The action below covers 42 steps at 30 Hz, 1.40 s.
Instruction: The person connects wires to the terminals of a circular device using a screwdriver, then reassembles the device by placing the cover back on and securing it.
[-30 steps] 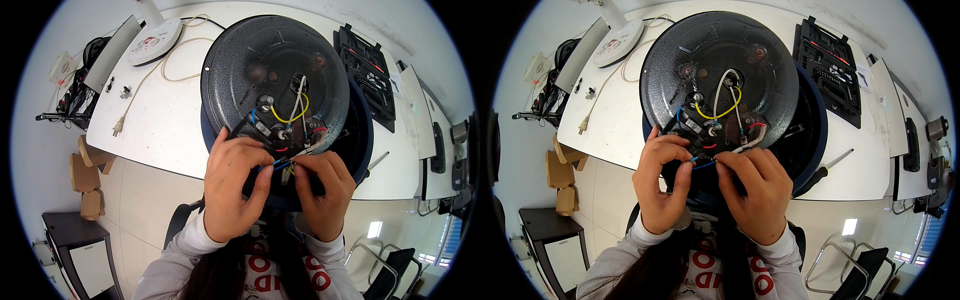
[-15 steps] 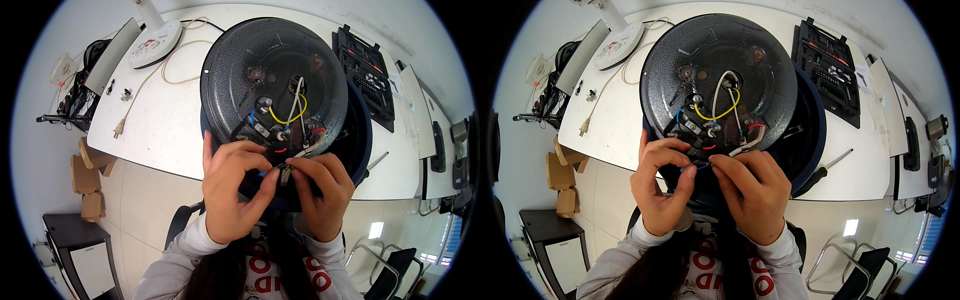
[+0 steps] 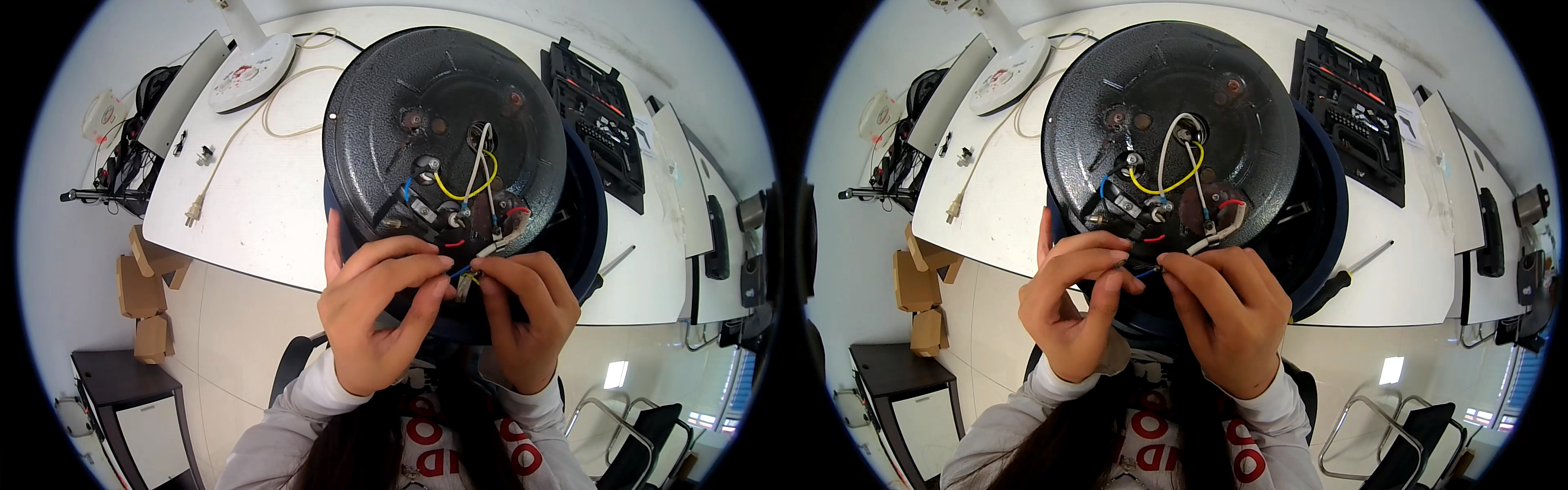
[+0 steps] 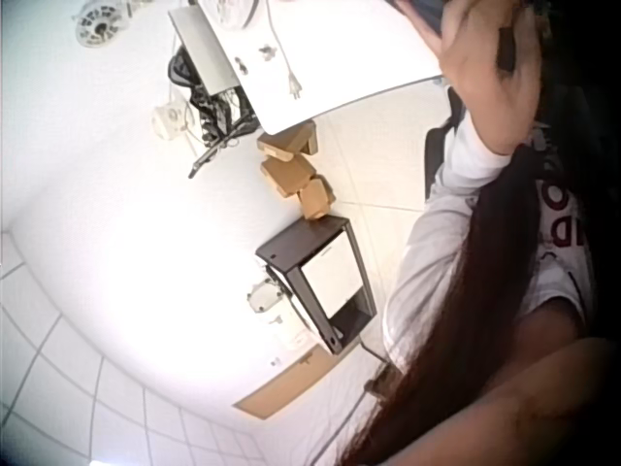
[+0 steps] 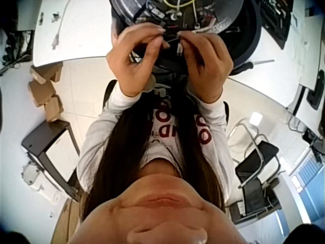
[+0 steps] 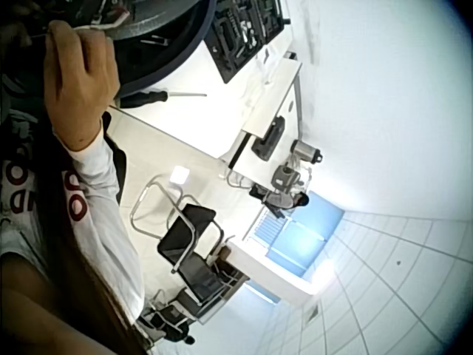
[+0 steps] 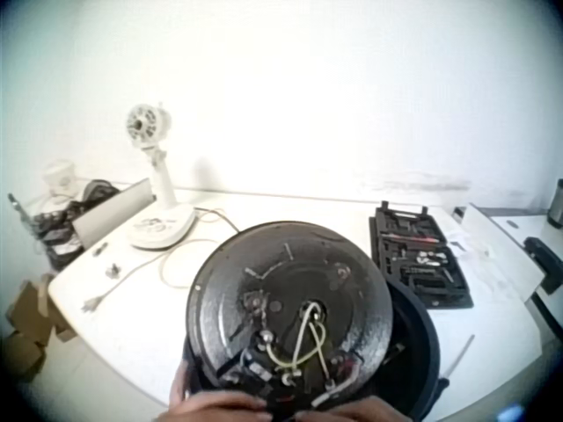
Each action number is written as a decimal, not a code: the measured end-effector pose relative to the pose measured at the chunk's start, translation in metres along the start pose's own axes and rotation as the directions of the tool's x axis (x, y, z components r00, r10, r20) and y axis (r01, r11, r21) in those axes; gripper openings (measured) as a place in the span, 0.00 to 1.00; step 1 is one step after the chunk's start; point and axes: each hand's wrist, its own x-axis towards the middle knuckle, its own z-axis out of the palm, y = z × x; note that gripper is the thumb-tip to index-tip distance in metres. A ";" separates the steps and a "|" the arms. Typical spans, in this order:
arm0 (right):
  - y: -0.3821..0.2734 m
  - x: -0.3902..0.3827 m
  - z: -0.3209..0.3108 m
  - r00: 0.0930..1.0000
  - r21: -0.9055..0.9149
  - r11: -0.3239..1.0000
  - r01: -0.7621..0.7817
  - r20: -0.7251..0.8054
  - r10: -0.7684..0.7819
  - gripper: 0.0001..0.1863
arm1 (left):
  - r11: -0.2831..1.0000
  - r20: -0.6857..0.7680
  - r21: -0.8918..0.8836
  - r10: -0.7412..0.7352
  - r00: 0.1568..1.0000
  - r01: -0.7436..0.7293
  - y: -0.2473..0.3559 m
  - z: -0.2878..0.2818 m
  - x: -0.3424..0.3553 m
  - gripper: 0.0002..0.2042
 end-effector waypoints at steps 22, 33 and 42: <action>0.002 -0.001 0.000 0.999 -0.014 1.000 -0.007 0.036 0.007 0.12 | 0.989 0.089 0.107 0.094 0.992 -0.103 0.003 -0.002 0.007 0.05; -0.001 0.000 0.001 1.000 -0.010 1.000 -0.019 -0.005 0.019 0.13 | 0.945 0.000 0.258 0.206 0.979 -0.199 -0.004 -0.002 0.008 0.10; 0.000 -0.001 0.002 1.000 0.003 1.000 -0.016 -0.022 0.016 0.12 | 0.940 0.027 0.268 0.210 0.977 -0.210 -0.003 -0.002 0.006 0.09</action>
